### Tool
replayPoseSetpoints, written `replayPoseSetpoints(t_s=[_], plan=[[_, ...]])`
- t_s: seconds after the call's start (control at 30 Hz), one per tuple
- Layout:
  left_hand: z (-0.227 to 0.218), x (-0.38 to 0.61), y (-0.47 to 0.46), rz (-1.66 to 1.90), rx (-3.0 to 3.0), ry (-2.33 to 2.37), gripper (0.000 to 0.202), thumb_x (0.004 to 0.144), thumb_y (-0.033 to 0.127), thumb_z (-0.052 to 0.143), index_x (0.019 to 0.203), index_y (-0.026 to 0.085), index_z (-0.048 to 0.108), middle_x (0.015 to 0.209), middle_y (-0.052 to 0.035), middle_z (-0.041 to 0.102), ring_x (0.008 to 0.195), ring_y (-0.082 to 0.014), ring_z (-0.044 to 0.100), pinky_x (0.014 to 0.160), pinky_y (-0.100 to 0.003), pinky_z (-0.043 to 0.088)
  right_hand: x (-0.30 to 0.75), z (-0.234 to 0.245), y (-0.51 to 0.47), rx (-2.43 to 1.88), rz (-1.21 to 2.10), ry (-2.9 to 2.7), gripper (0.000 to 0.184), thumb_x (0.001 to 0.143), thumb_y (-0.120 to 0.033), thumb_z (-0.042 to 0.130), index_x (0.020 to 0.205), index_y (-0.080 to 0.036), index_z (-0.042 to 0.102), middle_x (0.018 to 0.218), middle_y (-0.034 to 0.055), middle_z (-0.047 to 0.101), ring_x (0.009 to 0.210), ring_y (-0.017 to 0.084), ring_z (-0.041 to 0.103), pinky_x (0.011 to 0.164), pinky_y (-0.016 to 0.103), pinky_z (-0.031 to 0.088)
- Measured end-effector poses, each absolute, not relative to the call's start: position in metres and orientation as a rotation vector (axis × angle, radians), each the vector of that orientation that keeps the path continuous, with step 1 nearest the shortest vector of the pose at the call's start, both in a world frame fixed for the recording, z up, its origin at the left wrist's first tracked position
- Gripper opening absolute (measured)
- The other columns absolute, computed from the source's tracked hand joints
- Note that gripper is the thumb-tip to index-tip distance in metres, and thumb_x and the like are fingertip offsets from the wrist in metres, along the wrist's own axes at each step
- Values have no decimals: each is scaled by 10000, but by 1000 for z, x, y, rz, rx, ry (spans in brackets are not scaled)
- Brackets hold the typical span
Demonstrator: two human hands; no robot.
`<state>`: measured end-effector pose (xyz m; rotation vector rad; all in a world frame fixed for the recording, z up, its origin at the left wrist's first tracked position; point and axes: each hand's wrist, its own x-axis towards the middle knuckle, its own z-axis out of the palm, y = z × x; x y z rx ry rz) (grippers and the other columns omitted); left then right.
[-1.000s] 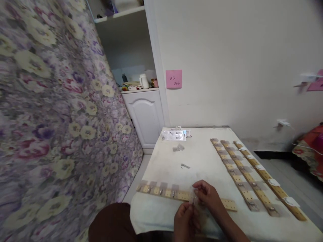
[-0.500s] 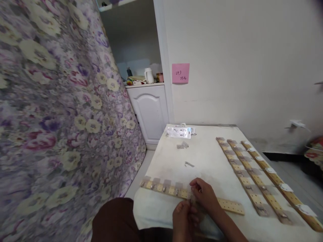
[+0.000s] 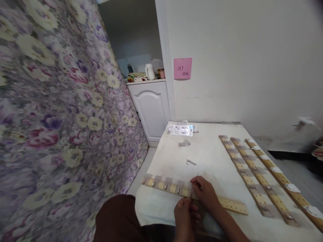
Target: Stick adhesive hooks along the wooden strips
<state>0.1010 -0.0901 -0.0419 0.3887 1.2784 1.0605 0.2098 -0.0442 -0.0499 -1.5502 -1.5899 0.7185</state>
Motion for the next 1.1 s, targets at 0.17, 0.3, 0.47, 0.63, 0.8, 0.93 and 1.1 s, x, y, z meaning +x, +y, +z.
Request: replayPoseSetpoints(t_s=[0.17,0.3,0.47,0.63,0.8,0.93,1.1], plan=[[-44,102,-89,1068,397,1293,286,624,437,598,664,197,449,459,49,547,312,-77,452,343,-185,236,210,-49,-46,-1565,699,-1605,192,744,-206,453,849,-220,612,787,24,650,718,173,589,666,272,425],[-43,103,-90,1059,403,1304,298,616,455,597,657,199,449,452,54,539,304,-78,446,332,-185,233,210,-51,-47,-1567,696,-1617,190,737,-204,460,851,-224,612,793,20,648,714,167,585,658,269,419],[-42,102,-91,1052,432,1309,268,649,430,575,650,191,455,460,52,537,318,-73,461,337,-180,250,212,-52,-48,-1573,681,-1620,189,734,-205,466,856,-214,609,781,23,639,703,165,576,650,265,413],[-45,103,-91,1060,457,1311,242,684,408,549,669,183,462,466,52,534,316,-70,455,333,-181,264,214,-51,-49,-1536,671,-1625,184,723,-188,466,842,-201,606,765,24,627,687,161,564,652,263,414],[-43,105,-90,1041,453,1325,220,699,387,538,664,185,457,459,51,529,312,-72,450,324,-179,267,215,-49,-51,-1525,671,-1626,179,728,-181,460,837,-195,601,763,29,618,684,160,554,648,266,414],[-42,106,-89,1038,436,1344,212,694,375,544,659,189,448,450,56,529,309,-70,448,318,-174,256,214,-50,-51,-1535,663,-1625,175,725,-174,458,833,-190,594,767,29,617,690,157,554,655,265,416],[-46,105,-88,1033,449,1348,205,700,368,537,655,189,449,443,52,536,307,-71,449,311,-172,261,215,-51,-52,-1534,641,-1631,180,719,-170,458,842,-191,588,768,24,613,689,155,552,652,263,419]])
